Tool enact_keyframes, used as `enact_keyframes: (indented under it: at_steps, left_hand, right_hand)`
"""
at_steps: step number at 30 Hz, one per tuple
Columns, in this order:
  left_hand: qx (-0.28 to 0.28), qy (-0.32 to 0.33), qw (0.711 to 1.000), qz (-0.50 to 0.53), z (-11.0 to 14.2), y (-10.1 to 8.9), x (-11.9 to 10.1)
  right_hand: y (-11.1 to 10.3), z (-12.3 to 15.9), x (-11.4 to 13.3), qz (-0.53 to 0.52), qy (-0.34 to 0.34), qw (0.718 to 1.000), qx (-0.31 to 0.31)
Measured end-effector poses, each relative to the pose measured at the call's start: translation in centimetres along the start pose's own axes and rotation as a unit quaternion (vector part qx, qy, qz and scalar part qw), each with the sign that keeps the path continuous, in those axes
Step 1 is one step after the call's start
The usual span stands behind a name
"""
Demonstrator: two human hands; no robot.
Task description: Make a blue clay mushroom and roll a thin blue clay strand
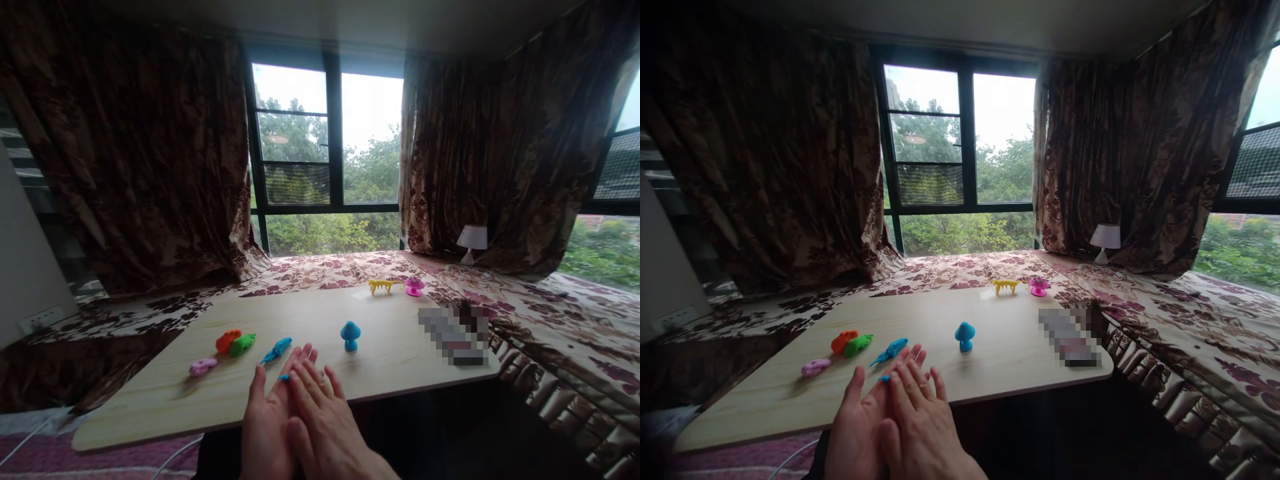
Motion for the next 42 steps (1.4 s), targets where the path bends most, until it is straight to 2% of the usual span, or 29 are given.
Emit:
enact_keyframes:
  at_steps: [3,5,7,9,10,12,13,15,16,18,20,23,26,28,31,33,36,39,42]
  left_hand:
    - [0.058,-0.038,0.997,0.021,-0.1,0.2,0.6]
    - [0.057,-0.04,0.997,0.025,-0.4,-0.1,0.5]
    - [0.027,-0.018,0.999,0.026,-0.6,-0.6,0.1]
    - [0.026,-0.015,0.999,0.02,-0.5,-0.7,0.2]
    - [0.035,-0.008,0.999,0.027,-0.3,-0.6,0.2]
    - [0.079,-0.038,0.996,0.034,-0.1,-0.1,0.7]
    - [0.093,-0.057,0.993,0.033,0.0,0.0,0.9]
    - [0.078,-0.063,0.995,0.03,-0.4,-0.3,0.8]
    - [0.05,-0.049,0.997,0.03,-0.7,-0.7,0.5]
    - [0.031,-0.026,0.999,0.032,-0.9,-1.0,0.2]
    - [0.035,-0.024,0.999,0.033,-0.7,-0.9,0.4]
    - [0.071,-0.043,0.996,0.041,-0.1,-0.5,1.0]
    - [0.047,-0.051,0.996,0.058,-0.6,-1.2,0.8]
    - [0.046,-0.062,0.994,0.079,-1.1,-1.6,0.6]
    - [0.081,-0.098,0.987,0.098,-1.2,-1.4,0.8]
    - [0.091,-0.119,0.985,0.089,-1.1,-1.3,1.2]
    - [0.079,-0.099,0.989,0.076,-1.4,-1.9,1.4]
    - [0.095,-0.09,0.988,0.08,-2.1,-2.6,1.3]
    - [0.104,-0.093,0.987,0.085,-2.1,-2.6,1.4]
  right_hand:
    - [-0.3,-0.1,-1.0,0.028,0.068,0.997,-0.027]
    - [-0.2,0.1,-0.6,0.023,0.036,0.999,-0.019]
    - [0.1,0.3,0.1,-0.002,-0.022,1.0,0.0]
    - [0.0,0.3,0.1,-0.005,-0.031,0.999,0.001]
    - [0.0,0.2,-0.2,0.006,-0.011,1.0,0.004]
    - [-0.6,0.0,-1.1,0.027,0.051,0.998,-0.025]
    - [-0.7,0.0,-1.2,0.03,0.056,0.998,-0.028]
    - [-0.6,0.3,-0.7,0.018,0.014,1.0,-0.01]
    - [-0.4,0.6,-0.3,0.006,-0.012,1.0,0.003]
    - [-0.1,1.0,0.4,-0.01,-0.047,0.999,0.009]
    - [0.0,0.9,0.2,0.002,-0.019,1.0,0.013]
    - [-0.6,0.4,-0.5,0.012,0.034,0.999,-0.008]
    - [-1.2,0.3,-0.3,-0.074,0.006,0.997,0.035]
    - [-2.0,0.3,-0.7,-0.156,0.053,0.986,0.037]
    - [-3.0,-0.1,-1.4,-0.227,0.133,0.965,0.016]
    - [-2.9,-0.3,-1.0,-0.199,0.114,0.973,0.024]
    - [-1.5,0.2,0.6,-0.081,0.024,0.995,0.05]
    - [0.1,1.1,1.5,-0.041,-0.018,0.996,0.084]
    - [0.3,1.0,1.6,-0.038,-0.047,0.992,0.115]
Point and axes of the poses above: each hand's wrist, its own z-axis away from the middle knuckle, its own y-axis out of the palm, x = y × z, the point moved 5 cm from there along -z, towards the middle knuckle, and after that the axes turned 6 degrees about -x, right-handed, at the moved point
